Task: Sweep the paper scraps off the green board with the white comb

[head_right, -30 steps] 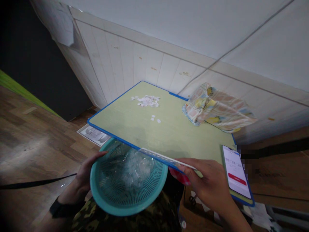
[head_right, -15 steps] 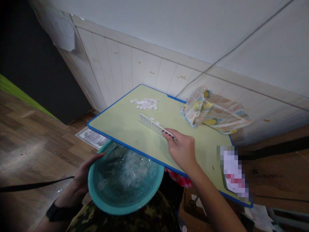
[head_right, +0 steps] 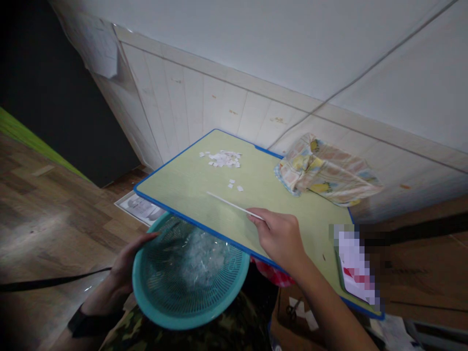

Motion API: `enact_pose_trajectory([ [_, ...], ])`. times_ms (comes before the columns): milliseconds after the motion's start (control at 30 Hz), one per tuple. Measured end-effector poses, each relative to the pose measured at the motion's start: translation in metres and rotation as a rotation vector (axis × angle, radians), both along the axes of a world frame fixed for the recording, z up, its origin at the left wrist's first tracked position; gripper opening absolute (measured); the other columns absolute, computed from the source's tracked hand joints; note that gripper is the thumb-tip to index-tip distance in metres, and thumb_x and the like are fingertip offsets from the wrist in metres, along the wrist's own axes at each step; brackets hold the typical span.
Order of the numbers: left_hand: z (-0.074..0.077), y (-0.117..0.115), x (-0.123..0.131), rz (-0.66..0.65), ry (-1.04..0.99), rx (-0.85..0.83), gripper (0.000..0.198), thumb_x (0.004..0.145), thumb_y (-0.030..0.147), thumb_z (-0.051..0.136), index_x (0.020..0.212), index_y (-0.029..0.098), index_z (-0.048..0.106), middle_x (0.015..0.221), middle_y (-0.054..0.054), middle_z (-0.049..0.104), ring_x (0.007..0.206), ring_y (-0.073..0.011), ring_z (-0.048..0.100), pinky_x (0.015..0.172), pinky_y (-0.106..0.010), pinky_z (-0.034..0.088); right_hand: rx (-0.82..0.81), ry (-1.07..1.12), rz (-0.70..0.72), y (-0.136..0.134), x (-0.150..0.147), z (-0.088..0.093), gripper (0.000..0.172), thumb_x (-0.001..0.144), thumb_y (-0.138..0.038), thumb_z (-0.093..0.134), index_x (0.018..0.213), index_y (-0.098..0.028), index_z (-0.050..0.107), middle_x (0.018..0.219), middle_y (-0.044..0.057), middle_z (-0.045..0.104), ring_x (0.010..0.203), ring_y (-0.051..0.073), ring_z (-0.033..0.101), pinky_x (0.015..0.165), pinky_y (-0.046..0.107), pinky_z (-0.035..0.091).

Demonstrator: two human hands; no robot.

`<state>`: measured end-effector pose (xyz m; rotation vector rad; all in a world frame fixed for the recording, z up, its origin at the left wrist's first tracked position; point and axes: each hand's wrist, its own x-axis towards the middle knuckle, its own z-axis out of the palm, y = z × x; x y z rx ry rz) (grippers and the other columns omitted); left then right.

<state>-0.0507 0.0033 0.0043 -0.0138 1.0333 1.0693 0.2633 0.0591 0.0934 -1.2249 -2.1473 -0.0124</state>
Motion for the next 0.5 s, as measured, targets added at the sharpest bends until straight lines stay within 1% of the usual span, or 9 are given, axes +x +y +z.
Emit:
enact_pose_trajectory([
  [167, 0.001, -0.001, 0.001, -0.005, 0.028, 0.007, 0.031, 0.088, 0.012, 0.055, 0.068, 0.008, 0.078, 0.059, -0.014, 0.077, 0.049, -0.0254, 0.073, 0.054, -0.036, 0.063, -0.011, 0.0, 0.018, -0.016, 0.009, 0.006, 0.016, 0.09, -0.018, 0.063, 0.092, -0.021, 0.079, 0.086, 0.001, 0.081, 0.068, 0.016, 0.076, 0.067, 0.021, 0.059],
  [333, 0.002, -0.001, 0.001, 0.002, 0.06, 0.01, 0.033, 0.089, 0.013, 0.055, 0.066, 0.008, 0.078, 0.057, -0.014, 0.076, 0.047, -0.0246, 0.072, 0.052, -0.034, 0.062, 0.03, -0.001, -0.082, -0.026, 0.014, 0.01, 0.013, 0.089, -0.02, 0.066, 0.089, -0.019, 0.079, 0.083, 0.002, 0.08, 0.067, 0.018, 0.077, 0.061, 0.022, 0.057],
  [500, 0.005, 0.0, 0.003, -0.014, 0.039, 0.001, 0.039, 0.092, 0.013, 0.05, 0.066, 0.008, 0.078, 0.056, -0.015, 0.076, 0.045, -0.024, 0.071, 0.049, -0.033, 0.061, -0.032, 0.023, -0.076, -0.036, 0.009, 0.01, 0.015, 0.089, -0.021, 0.065, 0.089, -0.02, 0.08, 0.083, 0.001, 0.08, 0.067, 0.017, 0.077, 0.06, 0.022, 0.057],
])
